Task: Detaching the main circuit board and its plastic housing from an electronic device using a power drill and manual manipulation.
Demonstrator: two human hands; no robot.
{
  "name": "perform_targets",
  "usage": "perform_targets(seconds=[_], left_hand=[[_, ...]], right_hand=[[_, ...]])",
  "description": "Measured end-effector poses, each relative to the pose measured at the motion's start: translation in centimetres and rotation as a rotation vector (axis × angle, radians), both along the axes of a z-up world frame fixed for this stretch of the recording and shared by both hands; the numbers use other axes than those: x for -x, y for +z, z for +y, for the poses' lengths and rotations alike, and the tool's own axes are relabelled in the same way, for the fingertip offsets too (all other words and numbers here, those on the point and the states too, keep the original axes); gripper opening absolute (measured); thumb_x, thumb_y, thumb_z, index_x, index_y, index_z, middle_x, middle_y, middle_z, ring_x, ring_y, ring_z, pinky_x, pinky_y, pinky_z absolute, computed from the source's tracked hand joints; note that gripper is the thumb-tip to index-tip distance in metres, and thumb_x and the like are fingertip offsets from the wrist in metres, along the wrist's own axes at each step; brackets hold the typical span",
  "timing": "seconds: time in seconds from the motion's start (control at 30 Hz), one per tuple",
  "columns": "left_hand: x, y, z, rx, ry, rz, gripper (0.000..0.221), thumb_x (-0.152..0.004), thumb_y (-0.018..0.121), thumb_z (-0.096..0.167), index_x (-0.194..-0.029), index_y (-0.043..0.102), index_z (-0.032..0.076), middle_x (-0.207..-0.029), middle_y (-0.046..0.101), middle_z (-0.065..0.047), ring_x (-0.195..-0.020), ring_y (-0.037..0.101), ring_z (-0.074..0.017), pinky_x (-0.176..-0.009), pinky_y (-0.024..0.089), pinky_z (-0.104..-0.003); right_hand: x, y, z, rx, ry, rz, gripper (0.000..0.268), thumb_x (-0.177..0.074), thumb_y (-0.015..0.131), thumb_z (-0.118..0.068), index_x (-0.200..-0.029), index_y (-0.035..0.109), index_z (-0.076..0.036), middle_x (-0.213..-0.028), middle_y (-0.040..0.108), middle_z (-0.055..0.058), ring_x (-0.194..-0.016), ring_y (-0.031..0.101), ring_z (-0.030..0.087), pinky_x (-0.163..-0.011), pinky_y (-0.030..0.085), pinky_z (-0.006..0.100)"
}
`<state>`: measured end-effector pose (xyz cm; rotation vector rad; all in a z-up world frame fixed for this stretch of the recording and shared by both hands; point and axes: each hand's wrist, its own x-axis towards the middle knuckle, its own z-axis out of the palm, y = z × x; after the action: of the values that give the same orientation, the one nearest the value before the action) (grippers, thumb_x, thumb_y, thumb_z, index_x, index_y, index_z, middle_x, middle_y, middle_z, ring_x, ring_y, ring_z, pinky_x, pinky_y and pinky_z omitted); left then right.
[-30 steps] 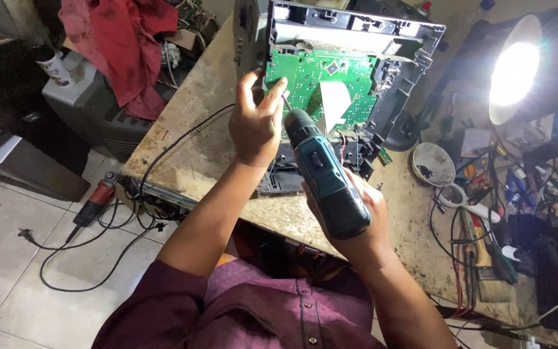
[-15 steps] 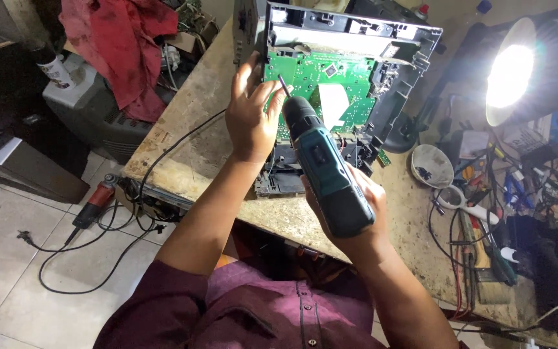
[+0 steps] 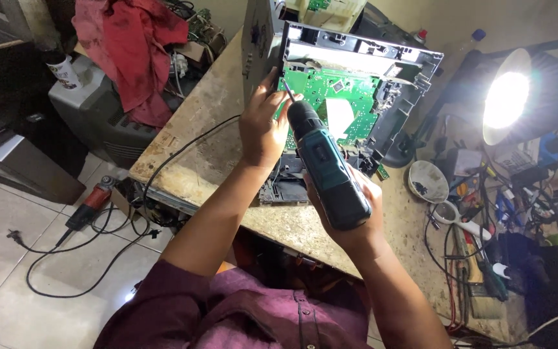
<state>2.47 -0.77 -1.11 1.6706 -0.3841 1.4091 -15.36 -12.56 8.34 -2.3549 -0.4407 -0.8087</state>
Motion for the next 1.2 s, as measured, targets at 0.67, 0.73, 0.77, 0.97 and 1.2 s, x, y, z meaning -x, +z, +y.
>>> perform_targets(seconds=[0.67, 0.73, 0.77, 0.97, 1.2], left_hand=[[-0.5, -0.7, -0.1, 0.031, -0.021, -0.012, 0.008, -0.097, 0.074, 0.013, -0.103, 0.073, 0.008, -0.111, 0.075, -0.017, -0.088, 0.077, -0.0291, -0.080, 0.062, -0.035], [-0.3, -0.4, -0.1, 0.025, -0.005, -0.008, 0.007, -0.097, 0.074, 0.013, -0.102, 0.073, 0.008, -0.109, 0.076, -0.017, -0.088, 0.077, -0.0286, -0.079, 0.062, -0.034], [-0.2, -0.3, -0.1, 0.016, 0.010, -0.004, 0.007, -0.097, 0.074, 0.012, -0.102, 0.073, 0.008, -0.107, 0.076, -0.017, -0.087, 0.078, -0.0281, -0.078, 0.062, -0.033], [0.4, -0.1, -0.2, 0.042, 0.022, 0.010, 0.009, -0.097, 0.074, 0.013, -0.105, 0.073, 0.009, -0.102, 0.077, -0.015, -0.086, 0.078, -0.0273, -0.077, 0.062, -0.033], [-0.4, -1.3, -0.5, 0.043, 0.073, 0.046, 0.011, -0.096, 0.076, 0.023, -0.106, 0.076, 0.018, -0.100, 0.078, -0.004, -0.088, 0.078, -0.0205, -0.078, 0.062, -0.029]], right_hand=[[0.0, 3.0, 0.7, 0.040, 0.087, -0.034, 0.025, -0.082, 0.084, -0.016, -0.086, 0.070, 0.004, -0.072, 0.071, 0.020, -0.068, 0.072, 0.041, -0.059, 0.056, 0.042], [0.1, 2.9, 0.9, 0.039, 0.074, -0.023, 0.026, -0.082, 0.084, -0.017, -0.085, 0.070, 0.004, -0.072, 0.071, 0.019, -0.068, 0.072, 0.040, -0.059, 0.056, 0.042], [0.1, 2.8, 0.9, 0.036, 0.060, -0.013, 0.026, -0.082, 0.084, -0.018, -0.085, 0.070, 0.004, -0.072, 0.071, 0.019, -0.068, 0.072, 0.039, -0.060, 0.056, 0.042], [0.4, 4.2, 2.1, 0.045, 0.055, 0.005, 0.026, -0.082, 0.086, -0.016, -0.085, 0.070, 0.004, -0.073, 0.071, 0.019, -0.069, 0.074, 0.036, -0.062, 0.057, 0.039], [1.2, 4.3, 2.1, 0.076, -0.020, 0.061, 0.026, -0.082, 0.087, -0.018, -0.083, 0.071, 0.003, -0.073, 0.072, 0.019, -0.071, 0.074, 0.036, -0.061, 0.056, 0.040]])
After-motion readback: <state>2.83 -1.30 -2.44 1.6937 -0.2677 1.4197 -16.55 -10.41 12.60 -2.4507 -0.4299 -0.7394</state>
